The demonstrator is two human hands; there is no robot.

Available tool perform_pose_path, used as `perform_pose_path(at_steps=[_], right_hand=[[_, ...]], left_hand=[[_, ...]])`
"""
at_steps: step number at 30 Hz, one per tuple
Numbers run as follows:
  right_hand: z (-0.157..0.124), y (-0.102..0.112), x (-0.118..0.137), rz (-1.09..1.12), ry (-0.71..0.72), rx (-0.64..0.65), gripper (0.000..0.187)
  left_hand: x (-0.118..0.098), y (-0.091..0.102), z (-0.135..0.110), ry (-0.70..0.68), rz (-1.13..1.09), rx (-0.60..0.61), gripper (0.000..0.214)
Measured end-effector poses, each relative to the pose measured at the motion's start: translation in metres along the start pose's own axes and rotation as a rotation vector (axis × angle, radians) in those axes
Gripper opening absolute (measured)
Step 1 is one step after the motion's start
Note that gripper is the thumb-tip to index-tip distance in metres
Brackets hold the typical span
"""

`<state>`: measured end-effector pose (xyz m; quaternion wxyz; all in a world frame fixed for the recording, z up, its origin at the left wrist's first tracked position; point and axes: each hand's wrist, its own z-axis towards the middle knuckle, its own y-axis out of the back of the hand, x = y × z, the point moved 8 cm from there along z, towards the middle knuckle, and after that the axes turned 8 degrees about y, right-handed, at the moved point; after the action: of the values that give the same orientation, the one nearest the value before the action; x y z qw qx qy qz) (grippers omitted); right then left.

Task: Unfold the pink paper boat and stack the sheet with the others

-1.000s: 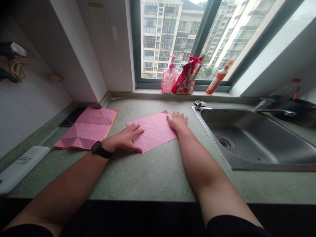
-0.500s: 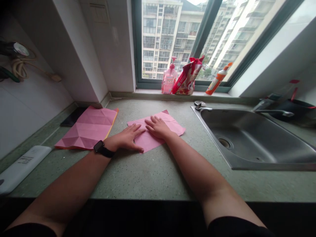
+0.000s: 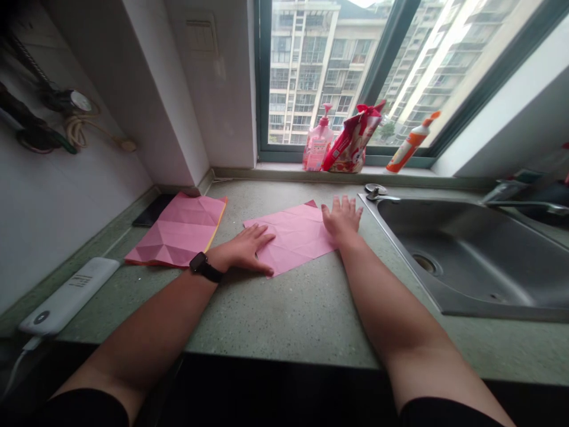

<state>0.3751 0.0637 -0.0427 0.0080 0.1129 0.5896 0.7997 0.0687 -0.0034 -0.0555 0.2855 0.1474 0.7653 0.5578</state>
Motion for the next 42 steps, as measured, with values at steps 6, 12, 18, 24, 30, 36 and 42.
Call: perform_pose_path(at_steps=[6,12,18,24,30,36,42], right_hand=[[-0.032,-0.030,0.114,0.105,0.745,0.251,0.068],[0.002,-0.016,-0.021,-0.029,-0.116,0.237,0.075],[0.006,0.026,-0.006,-0.025,0.099,-0.142,0.065],[-0.023,0.004,0.104,0.092,0.651,0.011,0.057],[-0.023,-0.032,0.080,-0.010,0.520,0.284,0.065],[-0.015,-0.035,0.062,-0.028,0.414,0.321,0.071],[-0.017,-0.037,0.071,0.005,0.439,0.307,0.071]], left_hand=[[0.001,0.000,0.000,-0.005,-0.010,-0.001,0.127],[0.001,0.001,0.000,-0.001,0.000,0.014,0.128],[0.000,0.001,0.002,-0.033,0.002,0.000,0.127],[-0.001,0.004,0.000,-0.030,-0.008,-0.001,0.125],[0.001,0.004,-0.002,-0.032,-0.010,0.014,0.124],[0.007,0.023,0.004,0.013,-0.152,-0.061,0.094],[0.048,0.059,0.027,0.457,-0.123,-0.255,0.071]])
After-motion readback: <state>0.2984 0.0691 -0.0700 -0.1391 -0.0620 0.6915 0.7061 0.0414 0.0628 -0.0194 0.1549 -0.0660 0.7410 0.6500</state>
